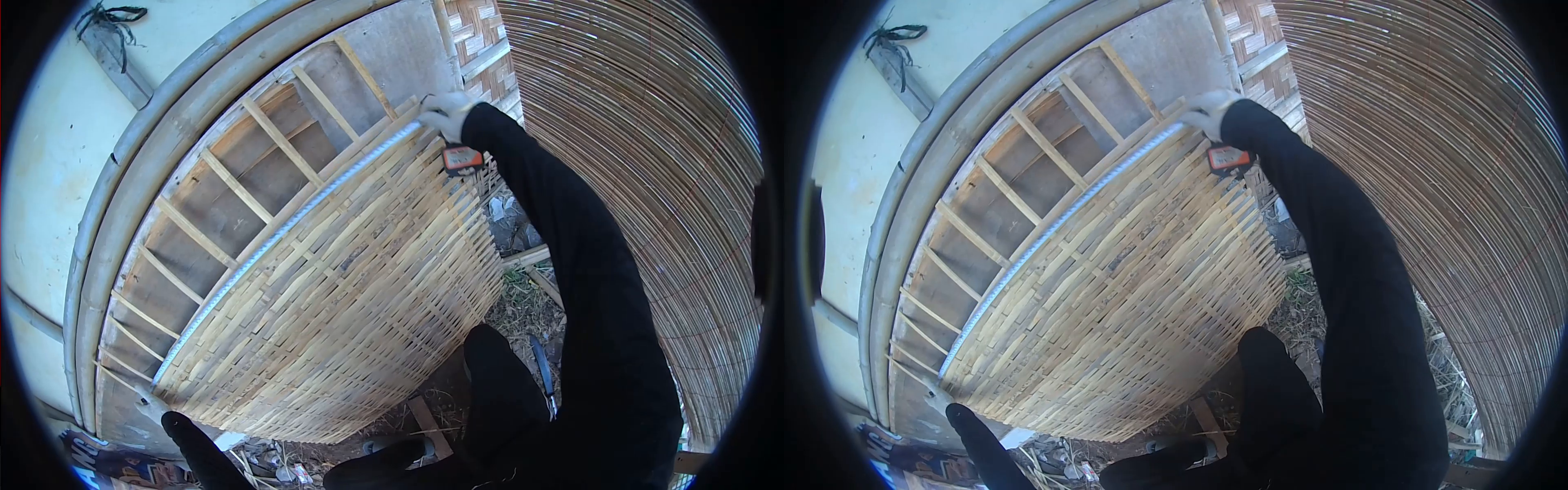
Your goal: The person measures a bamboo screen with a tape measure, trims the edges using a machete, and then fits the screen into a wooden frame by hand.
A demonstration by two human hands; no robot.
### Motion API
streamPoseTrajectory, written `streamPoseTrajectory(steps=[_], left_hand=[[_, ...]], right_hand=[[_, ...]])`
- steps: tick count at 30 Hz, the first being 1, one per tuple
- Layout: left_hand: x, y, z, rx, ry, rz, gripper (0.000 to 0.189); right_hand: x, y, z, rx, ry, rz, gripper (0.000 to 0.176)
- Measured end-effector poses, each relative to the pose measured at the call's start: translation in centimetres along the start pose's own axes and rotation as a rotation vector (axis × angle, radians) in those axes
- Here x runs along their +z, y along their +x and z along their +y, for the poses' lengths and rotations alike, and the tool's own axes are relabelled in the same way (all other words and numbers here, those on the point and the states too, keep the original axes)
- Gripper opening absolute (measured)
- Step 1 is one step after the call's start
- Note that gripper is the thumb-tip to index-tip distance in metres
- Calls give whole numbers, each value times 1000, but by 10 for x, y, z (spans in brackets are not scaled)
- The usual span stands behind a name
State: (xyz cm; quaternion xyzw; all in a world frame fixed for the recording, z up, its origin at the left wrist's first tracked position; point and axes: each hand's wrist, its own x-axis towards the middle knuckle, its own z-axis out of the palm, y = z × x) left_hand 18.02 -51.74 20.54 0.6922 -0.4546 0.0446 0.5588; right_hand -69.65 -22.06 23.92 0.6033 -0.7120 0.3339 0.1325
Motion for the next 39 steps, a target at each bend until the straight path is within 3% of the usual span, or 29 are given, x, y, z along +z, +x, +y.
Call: streamPoseTrajectory(steps=[2, 4, 6, 8, 10, 12, 13, 14, 15, 16, 18, 19, 20, 21, 22, 24, 25, 26, 28, 30, 31, 32, 34, 36, 37, 38, 39], left_hand=[[-14, -5, -6, -110, -50, 94, 90], [-36, -20, -9, -120, -336, -60, 79], [-41, -37, -32, -181, -396, -32, 71], [-58, -97, -23, -226, -439, 28, 71], [-65, -127, -81, -275, -363, -59, 75], [-71, -187, -117, -378, -399, -68, 76], [-69, -211, -152, -316, -373, -113, 77], [-92, -272, -85, -546, -307, -248, 80], [-93, -302, -111, -404, -163, -310, 64], [-95, -332, -134, -257, -19, -348, 53], [-103, -348, -221, 370, 794, -889, 46], [-105, -350, -213, 383, 807, -891, 46], [-108, -359, -207, 201, 537, -853, 45], [-113, -367, -192, 20, 271, -800, 43], [-118, -369, -180, 28, 295, -806, 43], [-124, -374, -163, -37, 387, -1152, 47], [-121, -366, -181, -161, 468, -1231, 49], [-121, -356, -194, -244, 535, -1246, 54], [-124, -361, -185, -423, 366, -1224, 63], [-125, -374, -143, -418, 469, -1305, 71], [-127, -374, -124, -412, 612, -1367, 72], [-128, -375, -113, -408, 746, -1416, 73], [-128, -368, -123, -355, 798, -1414, 75], [-125, -368, -116, -168, 904, -1472, 72], [-127, -376, -111, -374, 789, -1404, 57], [-123, -378, -112, 99, 1034, -1644, 48], [-114, -360, -146, 597, 1296, -1763, 41]], right_hand=[[-6, -45, -18, -88, 163, -79, 21], [-11, -95, -42, 41, 263, -376, 18], [0, -156, -51, -133, 317, -399, 18], [14, -225, -62, -38, 422, -485, 15], [10, -284, -83, 173, 476, -653, 15], [11, -339, -94, 266, 540, -689, 20], [11, -363, -97, 357, 562, -689, 21], [12, -386, -100, 447, 586, -690, 22], [14, -409, -102, 628, 594, -687, 23], [15, -425, -103, 638, 606, -691, 23], [20, -459, -104, 924, 631, -488, 24], [39, -491, -97, 1017, 577, -401, 28], [59, -520, -90, 1033, 589, -409, 28], [79, -547, -83, 1221, 584, -378, 30], [103, -572, -74, 1409, 573, -346, 33], [159, -628, -53, 1349, 357, -431, 43], [176, -647, -53, 1337, 345, -411, 43], [194, -666, -53, 1326, 333, -391, 44], [226, -698, -50, 1339, 367, -351, 39], [255, -711, -43, 1292, 119, -780, 26], [276, -709, -36, 730, 5, -1291, 22], [285, -717, -39, 748, 31, -1307, 22], [282, -717, -47, 1129, 293, -897, 25], [291, -740, -51, 1190, 270, -883, 25], [289, -759, -55, 1274, 192, -846, 25], [288, -785, -61, 1358, 124, -763, 26], [285, -804, -64, 1414, 99, -678, 26]])
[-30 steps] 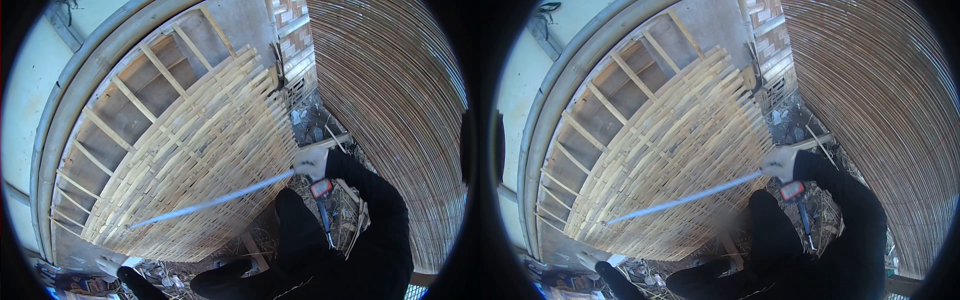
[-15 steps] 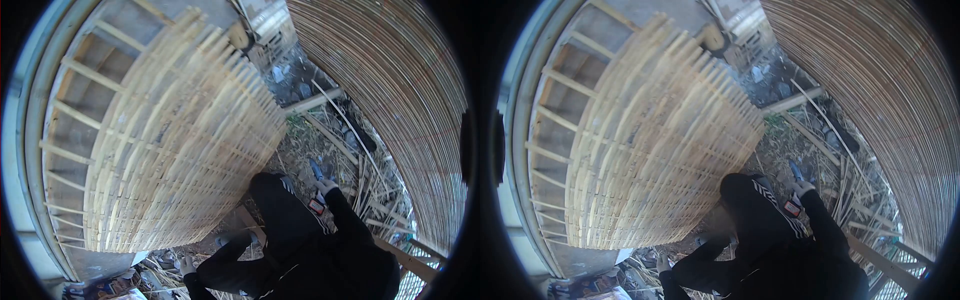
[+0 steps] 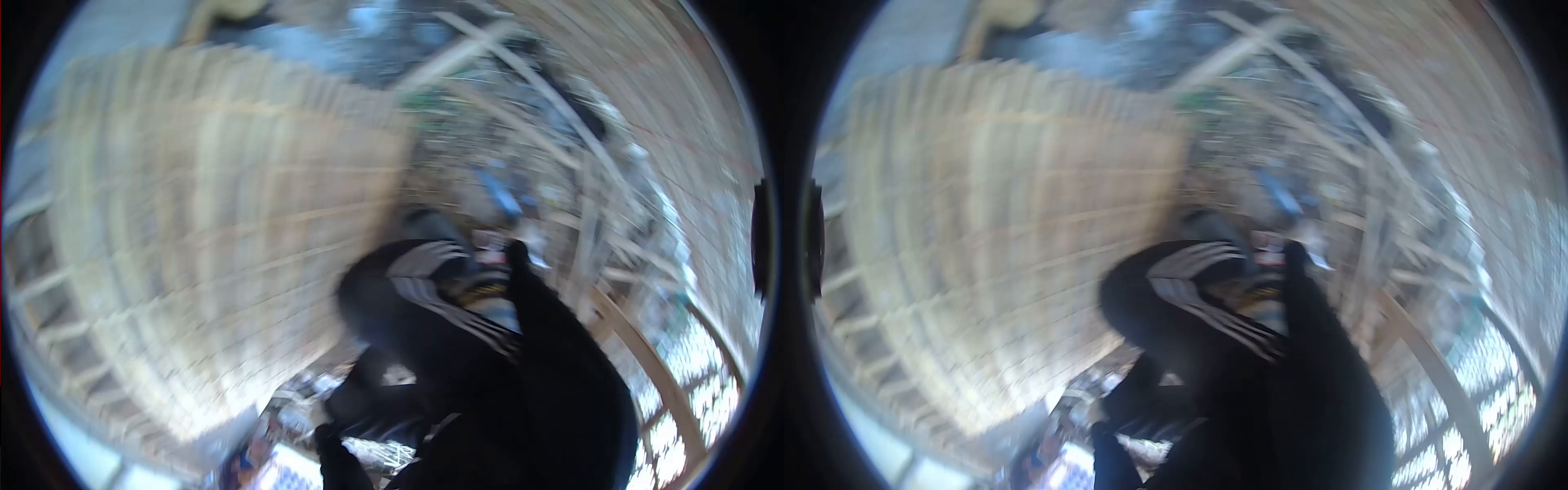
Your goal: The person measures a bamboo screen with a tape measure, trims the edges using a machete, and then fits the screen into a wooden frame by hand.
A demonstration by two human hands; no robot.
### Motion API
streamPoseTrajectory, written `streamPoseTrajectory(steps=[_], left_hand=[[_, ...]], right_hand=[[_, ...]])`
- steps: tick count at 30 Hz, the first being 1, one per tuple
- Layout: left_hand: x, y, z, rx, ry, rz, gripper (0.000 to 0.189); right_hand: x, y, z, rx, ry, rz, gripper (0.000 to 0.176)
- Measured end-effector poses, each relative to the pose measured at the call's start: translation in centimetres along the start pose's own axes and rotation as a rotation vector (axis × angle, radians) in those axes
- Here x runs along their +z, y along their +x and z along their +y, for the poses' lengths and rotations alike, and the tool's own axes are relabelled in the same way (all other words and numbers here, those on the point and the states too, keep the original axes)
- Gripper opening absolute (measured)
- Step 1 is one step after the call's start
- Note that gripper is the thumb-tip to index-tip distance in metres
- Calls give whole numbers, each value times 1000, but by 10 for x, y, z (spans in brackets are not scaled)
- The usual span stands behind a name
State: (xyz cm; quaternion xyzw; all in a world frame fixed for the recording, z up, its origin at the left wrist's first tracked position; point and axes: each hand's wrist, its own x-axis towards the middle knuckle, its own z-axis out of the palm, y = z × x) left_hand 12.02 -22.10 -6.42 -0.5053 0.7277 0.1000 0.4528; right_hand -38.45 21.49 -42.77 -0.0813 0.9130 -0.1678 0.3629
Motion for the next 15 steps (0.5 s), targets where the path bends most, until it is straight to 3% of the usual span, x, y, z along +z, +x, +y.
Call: streamPoseTrajectory(steps=[1, 2, 3, 4, 5, 7, 11, 12, 15], left_hand=[[82, 33, -79, 119, 208, 159, 42], [35, -8, -26, 249, -40, 342, 47], [6, -31, 35, -299, -610, 279, 52], [-13, -45, 60, -272, -645, 288, 55], [-29, -59, 88, -328, -614, 328, 52], [-57, -82, 130, -236, -577, 395, 50], [-53, -63, 107, -170, -490, 473, 48], [-64, -66, 113, -207, -490, 359, 48], [-75, -74, 135, -271, -341, 433, 49]], right_hand=[[7, -1, 6, 15, 65, 33, 27], [16, 8, 13, 27, 135, 56, 27], [18, 15, 23, 59, 191, 64, 28], [23, 24, 28, 95, 236, 49, 28], [27, 31, 35, 130, 263, 27, 29], [27, 37, 38, 182, 280, -15, 30], [17, 44, 29, 230, 272, -67, 33], [16, 45, 26, 231, 279, -74, 34], [17, 49, 12, 241, 303, -97, 36]])
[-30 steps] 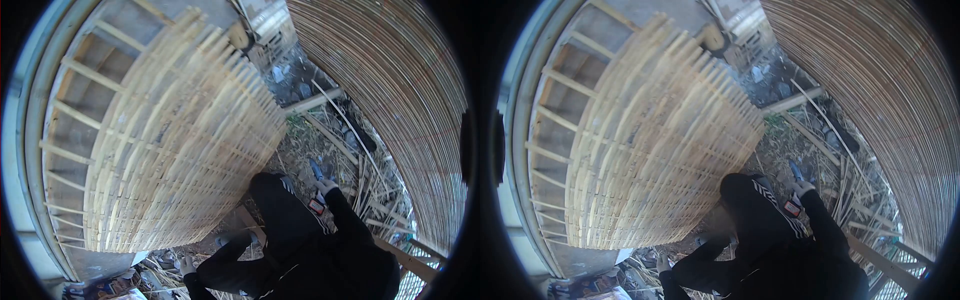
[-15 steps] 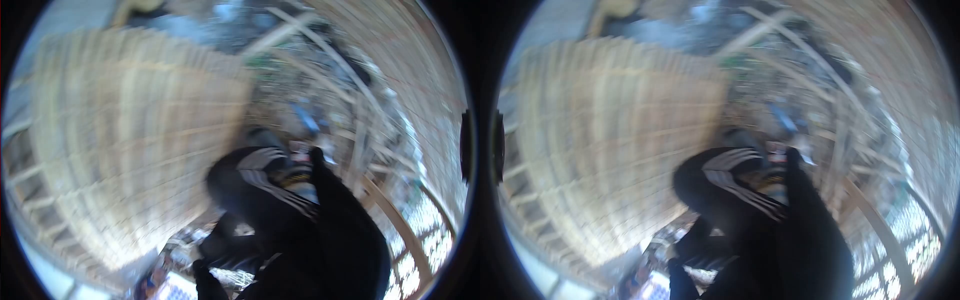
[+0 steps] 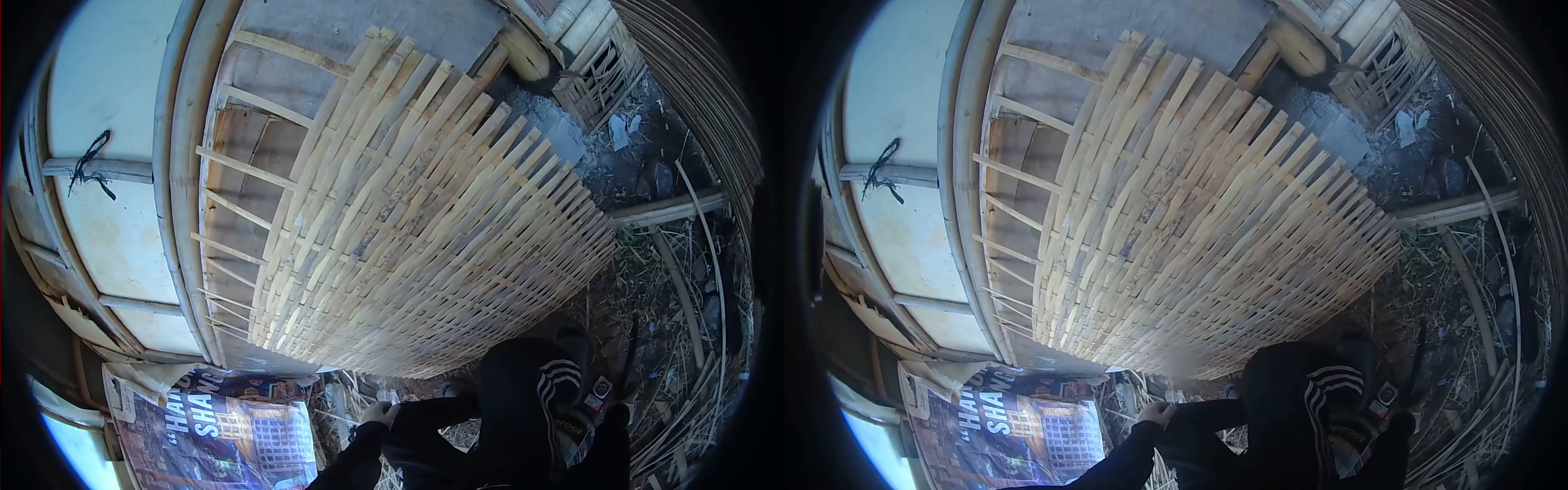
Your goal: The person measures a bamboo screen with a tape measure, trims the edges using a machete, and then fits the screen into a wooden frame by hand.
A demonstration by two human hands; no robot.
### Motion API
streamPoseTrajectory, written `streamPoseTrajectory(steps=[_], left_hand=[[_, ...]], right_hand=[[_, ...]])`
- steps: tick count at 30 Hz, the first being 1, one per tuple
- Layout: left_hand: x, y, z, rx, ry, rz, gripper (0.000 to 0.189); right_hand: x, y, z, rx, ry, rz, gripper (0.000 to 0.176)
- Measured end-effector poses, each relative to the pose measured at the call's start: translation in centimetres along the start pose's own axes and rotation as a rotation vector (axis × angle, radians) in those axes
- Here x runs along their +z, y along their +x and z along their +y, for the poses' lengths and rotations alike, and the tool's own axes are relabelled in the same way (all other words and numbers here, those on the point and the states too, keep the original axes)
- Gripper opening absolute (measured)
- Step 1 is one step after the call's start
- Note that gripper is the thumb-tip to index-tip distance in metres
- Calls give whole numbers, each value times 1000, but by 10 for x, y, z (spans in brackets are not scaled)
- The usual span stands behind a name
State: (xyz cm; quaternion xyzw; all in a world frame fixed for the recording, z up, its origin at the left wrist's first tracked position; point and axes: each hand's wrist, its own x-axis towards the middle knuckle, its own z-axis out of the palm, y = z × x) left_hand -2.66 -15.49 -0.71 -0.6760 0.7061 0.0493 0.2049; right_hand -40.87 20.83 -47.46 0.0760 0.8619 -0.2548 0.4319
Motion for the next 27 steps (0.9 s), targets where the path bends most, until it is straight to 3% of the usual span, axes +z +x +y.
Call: streamPoseTrajectory(steps=[8, 13, 16, 20, 23, 27], left_hand=[[-24, -13, 30, 54, -31, 103, 47], [-20, -17, 30, 100, -72, 269, 36], [-21, -26, 28, 118, -106, 387, 34], [-21, -35, 8, -22, -158, 305, 35], [-17, -41, -21, -85, -383, 292, 37], [9, -22, -64, -101, -662, 312, 46]], right_hand=[[3, -22, -8, -63, 110, 0, 44], [-22, -48, -3, -147, 226, 0, 49], [-25, -30, 32, -280, 257, 179, 63], [-73, -69, 7, -312, 350, 33, 63], [-93, -82, 1, -520, 334, 30, 59], [-118, -87, -14, -524, 226, 591, 54]])
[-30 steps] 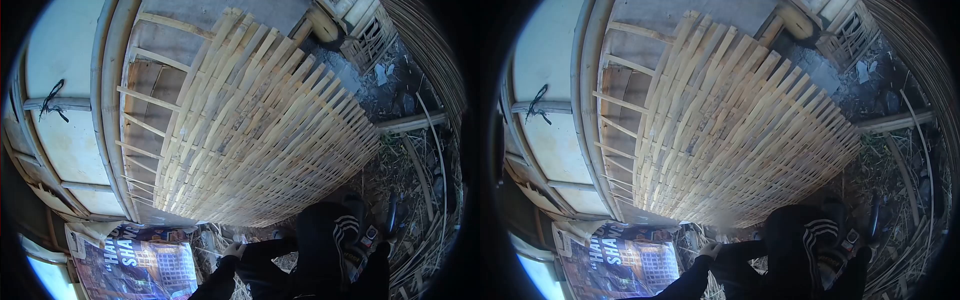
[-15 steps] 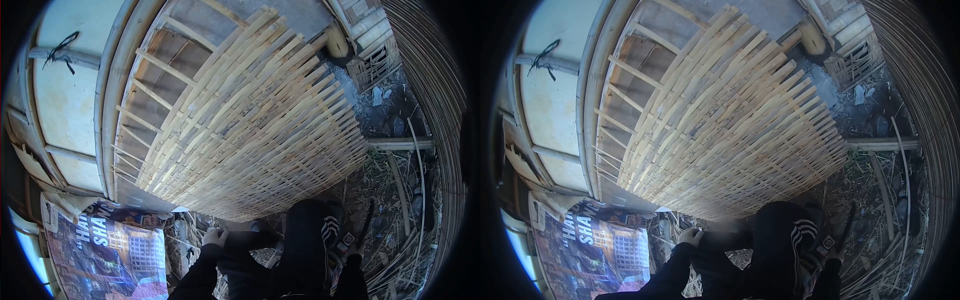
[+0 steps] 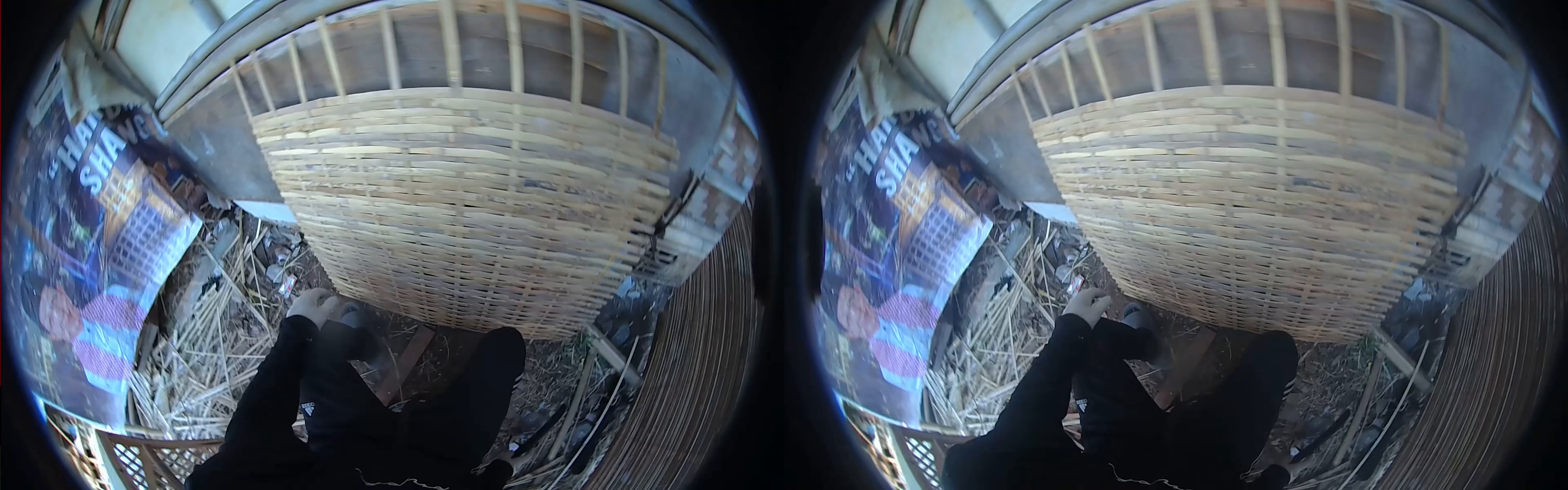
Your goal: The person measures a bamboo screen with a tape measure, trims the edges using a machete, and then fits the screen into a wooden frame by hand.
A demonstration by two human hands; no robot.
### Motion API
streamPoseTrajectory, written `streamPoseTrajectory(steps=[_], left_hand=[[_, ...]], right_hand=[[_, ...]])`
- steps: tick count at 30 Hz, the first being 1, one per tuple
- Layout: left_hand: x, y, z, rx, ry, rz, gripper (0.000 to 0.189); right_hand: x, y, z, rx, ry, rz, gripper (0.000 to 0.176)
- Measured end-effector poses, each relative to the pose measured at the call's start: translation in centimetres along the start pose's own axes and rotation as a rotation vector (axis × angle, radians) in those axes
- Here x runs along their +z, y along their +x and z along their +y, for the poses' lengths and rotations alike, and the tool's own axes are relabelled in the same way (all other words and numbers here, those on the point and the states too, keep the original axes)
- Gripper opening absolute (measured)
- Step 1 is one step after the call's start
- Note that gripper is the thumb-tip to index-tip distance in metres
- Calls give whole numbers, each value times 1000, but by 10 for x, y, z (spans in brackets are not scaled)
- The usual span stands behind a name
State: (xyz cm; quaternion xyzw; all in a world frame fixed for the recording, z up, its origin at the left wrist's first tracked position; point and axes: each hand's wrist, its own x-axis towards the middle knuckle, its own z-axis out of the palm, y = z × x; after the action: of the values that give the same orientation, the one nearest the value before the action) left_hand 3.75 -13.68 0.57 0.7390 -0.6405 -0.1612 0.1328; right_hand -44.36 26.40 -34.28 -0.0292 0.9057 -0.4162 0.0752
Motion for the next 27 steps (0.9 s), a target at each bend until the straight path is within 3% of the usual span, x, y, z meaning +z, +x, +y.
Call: streamPoseTrajectory(steps=[7, 13, 15, 16, 17, 18, 20, 21, 23, 25, 27], left_hand=[[54, 96, -69, -218, -786, 402, 49], [56, 182, -88, -320, -1088, 792, 58], [44, 201, -88, -355, -1043, 830, 62], [32, 209, -88, -342, -1036, 832, 63], [23, 215, -89, -324, -1028, 834, 64], [19, 218, -91, -331, -1065, 830, 64], [16, 226, -94, -181, -998, 775, 71], [17, 229, -94, -186, -1026, 781, 71], [22, 230, -90, -167, -909, 700, 79], [23, 236, -92, -190, -858, 716, 82], [17, 238, -97, -186, -692, 722, 84]], right_hand=[[-112, 7, -170, -158, -518, -150, 61], [-194, -77, -400, -387, -903, -214, 69], [-201, -76, -476, -961, -643, -145, 55], [-187, -84, -526, -1524, -517, 49, 49], [-197, -102, -579, -1056, -438, -257, 40], [-191, -138, -634, -1178, -302, -322, 25], [-175, -197, -741, -1649, -373, -332, 21], [-169, -238, -788, -1706, -469, -355, 21], [-143, -283, -870, -2191, -485, -280, 35], [-110, -354, -938, -2485, -677, -72, 41], [-77, -451, -970, -2305, -903, -297, 58]])
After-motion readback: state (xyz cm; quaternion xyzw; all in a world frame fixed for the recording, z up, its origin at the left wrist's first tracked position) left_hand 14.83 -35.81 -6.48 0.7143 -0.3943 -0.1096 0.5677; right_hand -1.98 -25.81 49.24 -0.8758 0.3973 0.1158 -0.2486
